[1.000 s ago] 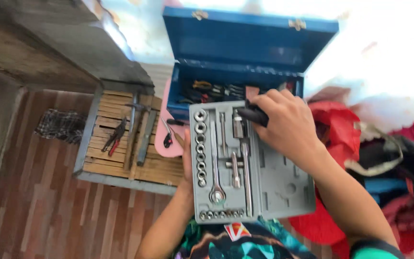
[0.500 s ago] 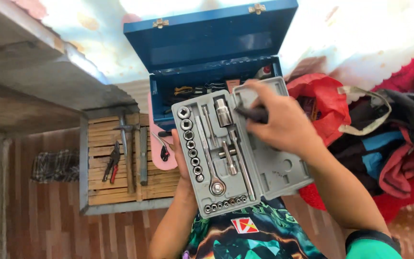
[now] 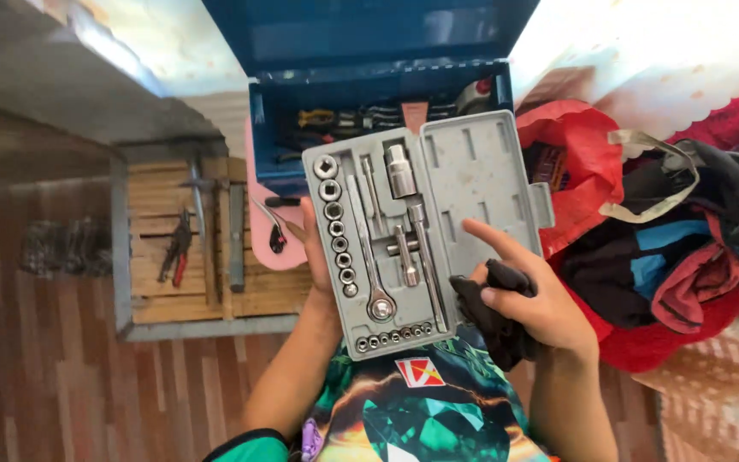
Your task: Organizing and cleaning tools from a toolbox, including wiping wrenches and assembling a socket wrench set
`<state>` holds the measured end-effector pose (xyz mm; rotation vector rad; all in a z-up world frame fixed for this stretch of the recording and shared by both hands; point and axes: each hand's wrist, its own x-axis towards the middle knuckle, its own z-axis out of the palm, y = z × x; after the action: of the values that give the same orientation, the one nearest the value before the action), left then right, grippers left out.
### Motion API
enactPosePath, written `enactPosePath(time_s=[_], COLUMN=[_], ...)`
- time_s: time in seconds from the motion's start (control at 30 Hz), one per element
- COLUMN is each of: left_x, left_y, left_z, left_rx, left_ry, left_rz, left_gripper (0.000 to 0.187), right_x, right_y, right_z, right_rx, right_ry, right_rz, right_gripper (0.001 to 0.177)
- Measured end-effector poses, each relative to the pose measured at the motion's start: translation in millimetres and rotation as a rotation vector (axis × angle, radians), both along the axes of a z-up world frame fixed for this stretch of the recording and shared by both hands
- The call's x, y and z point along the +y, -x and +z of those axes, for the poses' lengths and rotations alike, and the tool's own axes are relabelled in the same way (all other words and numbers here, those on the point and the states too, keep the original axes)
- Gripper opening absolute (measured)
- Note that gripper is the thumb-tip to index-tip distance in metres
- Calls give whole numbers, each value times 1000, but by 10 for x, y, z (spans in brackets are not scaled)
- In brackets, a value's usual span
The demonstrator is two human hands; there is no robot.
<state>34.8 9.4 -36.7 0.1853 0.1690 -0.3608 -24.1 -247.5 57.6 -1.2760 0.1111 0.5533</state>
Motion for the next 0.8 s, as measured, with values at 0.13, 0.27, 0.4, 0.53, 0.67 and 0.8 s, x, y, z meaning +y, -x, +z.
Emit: enactPosePath(time_s=[0.13,0.27,0.4,0.53,0.67,0.8], left_x=[-62,-120,-186,-218,-213,-224], left_y=[50,141,177,215,208,163], left_z=[138,152,241,241,186,278], left_rx=[2,-1,-13,9,-15,-29], left_ry=[-14,9,25,-18,11,25], left_rz=[-35,-80,-105,-75,-52,-33], left_gripper=[84,87,89,90,88,86], right_x=[-37,45,249,182,-64,-147], right_y=[-70,-364,-742,-864,-798,-603], right_z=[-17,80,254,79,87,130], right_rx=[6,-250,-336,-319,-291,-235], right_ry=[176,611,817,897,319,-242], right_rz=[38,113,14,-62,-249,-551], right_gripper=[73,25,23,24,30,47])
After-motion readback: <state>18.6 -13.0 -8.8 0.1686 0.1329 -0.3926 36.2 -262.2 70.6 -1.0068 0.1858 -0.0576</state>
